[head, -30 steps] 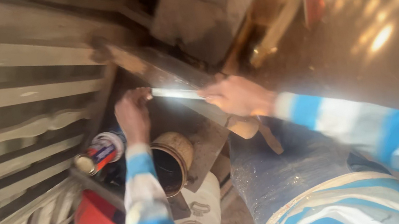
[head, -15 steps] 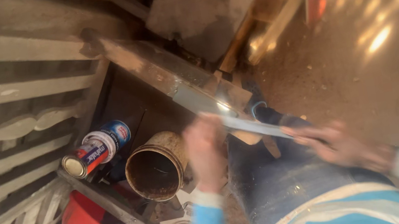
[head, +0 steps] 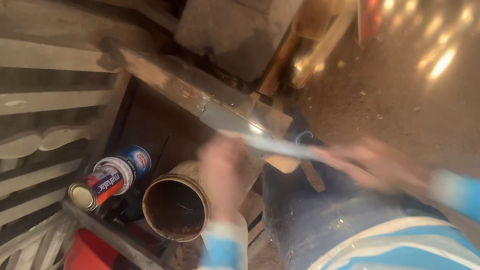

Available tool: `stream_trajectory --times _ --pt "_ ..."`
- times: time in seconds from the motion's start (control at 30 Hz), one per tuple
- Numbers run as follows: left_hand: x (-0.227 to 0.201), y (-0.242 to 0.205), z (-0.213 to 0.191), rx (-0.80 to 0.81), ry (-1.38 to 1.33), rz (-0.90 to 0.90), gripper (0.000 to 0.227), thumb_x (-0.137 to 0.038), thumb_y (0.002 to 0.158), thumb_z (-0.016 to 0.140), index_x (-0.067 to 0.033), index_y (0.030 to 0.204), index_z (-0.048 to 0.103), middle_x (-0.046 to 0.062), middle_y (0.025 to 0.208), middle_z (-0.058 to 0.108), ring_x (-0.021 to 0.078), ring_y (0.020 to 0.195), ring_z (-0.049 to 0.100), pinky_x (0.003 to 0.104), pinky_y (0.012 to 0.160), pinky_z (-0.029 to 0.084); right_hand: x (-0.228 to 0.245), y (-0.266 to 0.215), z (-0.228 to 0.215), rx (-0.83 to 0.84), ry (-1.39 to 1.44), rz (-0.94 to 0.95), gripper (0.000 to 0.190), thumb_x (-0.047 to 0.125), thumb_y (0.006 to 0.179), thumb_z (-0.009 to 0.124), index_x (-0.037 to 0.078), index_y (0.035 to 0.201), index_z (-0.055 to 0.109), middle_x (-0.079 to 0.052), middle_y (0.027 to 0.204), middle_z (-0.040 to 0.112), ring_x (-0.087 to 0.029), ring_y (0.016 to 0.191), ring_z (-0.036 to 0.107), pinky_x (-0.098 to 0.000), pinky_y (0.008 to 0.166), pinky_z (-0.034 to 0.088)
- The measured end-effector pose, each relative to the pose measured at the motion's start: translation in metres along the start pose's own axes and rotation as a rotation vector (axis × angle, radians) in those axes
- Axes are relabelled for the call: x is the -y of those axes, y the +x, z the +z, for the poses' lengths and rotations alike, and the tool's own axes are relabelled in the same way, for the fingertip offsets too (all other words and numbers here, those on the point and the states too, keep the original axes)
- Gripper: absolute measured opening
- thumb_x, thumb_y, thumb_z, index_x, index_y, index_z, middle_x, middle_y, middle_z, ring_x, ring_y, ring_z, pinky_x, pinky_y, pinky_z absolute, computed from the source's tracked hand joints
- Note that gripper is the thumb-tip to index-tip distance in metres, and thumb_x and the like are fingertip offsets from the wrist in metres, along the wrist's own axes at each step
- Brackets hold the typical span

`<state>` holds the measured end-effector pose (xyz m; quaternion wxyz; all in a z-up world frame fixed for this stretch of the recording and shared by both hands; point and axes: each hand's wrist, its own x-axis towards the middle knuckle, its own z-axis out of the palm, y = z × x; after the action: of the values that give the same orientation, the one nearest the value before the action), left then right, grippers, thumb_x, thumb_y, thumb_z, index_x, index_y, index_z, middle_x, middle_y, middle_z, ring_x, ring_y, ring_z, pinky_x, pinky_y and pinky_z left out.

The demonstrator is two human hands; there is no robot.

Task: The person files a flat metal strip using a hand file. They hold the metal piece by hand and move the tool across its edges at a workbench, occasionally dipping the piece into a container of liquid on the bench.

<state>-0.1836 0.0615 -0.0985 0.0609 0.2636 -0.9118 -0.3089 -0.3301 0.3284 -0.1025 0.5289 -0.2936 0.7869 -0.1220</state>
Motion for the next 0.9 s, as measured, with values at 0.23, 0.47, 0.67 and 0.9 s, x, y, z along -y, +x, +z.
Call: stream_trajectory --times 0.23,0.47,0.67,0.9 --pt "0.028 -0.002 0.018 -0.071 0.015 -0.039 0.024 -0.001 0.091 0.065 -0.0048 0.113 0.075 0.015 0.11 0.074 0.0332 0.105 0.066 0.043 0.093 0.05 0.005 0.019 -0.004 -0.006 0.1 -0.085 0.04 0.037 0.099 0.054 0.025 0.136 0.067 -0.011 0.108 0.077 -0.026 0.081 0.074 -0.0373 0.077 0.06" --pt "0.148 0.092 -0.055 -0.069 0.077 -0.003 0.015 -0.001 0.086 0.068 -0.0037 0.096 0.079 0.018 0.098 0.075 0.0377 0.088 0.072 0.045 0.077 0.055 0.117 0.16 -0.021 -0.215 0.163 -0.545 0.041 0.036 0.099 0.056 0.017 0.132 0.069 -0.014 0.112 0.077 -0.031 0.091 0.076 -0.0412 0.089 0.058" --pt "0.032 0.022 -0.01 -0.081 0.053 0.027 0.024 -0.001 0.088 0.065 -0.0044 0.109 0.077 0.016 0.11 0.074 0.0359 0.105 0.066 0.042 0.094 0.05 0.027 0.046 -0.009 0.098 -0.008 -0.035 0.042 0.038 0.103 0.044 0.031 0.14 0.063 -0.01 0.072 0.071 -0.02 0.055 0.06 -0.0417 0.058 0.055" --pt "0.014 -0.02 0.03 -0.145 0.081 0.139 0.029 0.001 0.09 0.062 -0.0003 0.117 0.073 0.016 0.116 0.072 0.0342 0.111 0.066 0.044 0.096 0.051 -0.015 0.003 0.008 -0.025 0.117 -0.033 0.05 0.041 0.091 0.061 0.033 0.14 0.068 0.001 0.085 0.086 -0.026 0.039 0.062 -0.0372 0.068 0.058"
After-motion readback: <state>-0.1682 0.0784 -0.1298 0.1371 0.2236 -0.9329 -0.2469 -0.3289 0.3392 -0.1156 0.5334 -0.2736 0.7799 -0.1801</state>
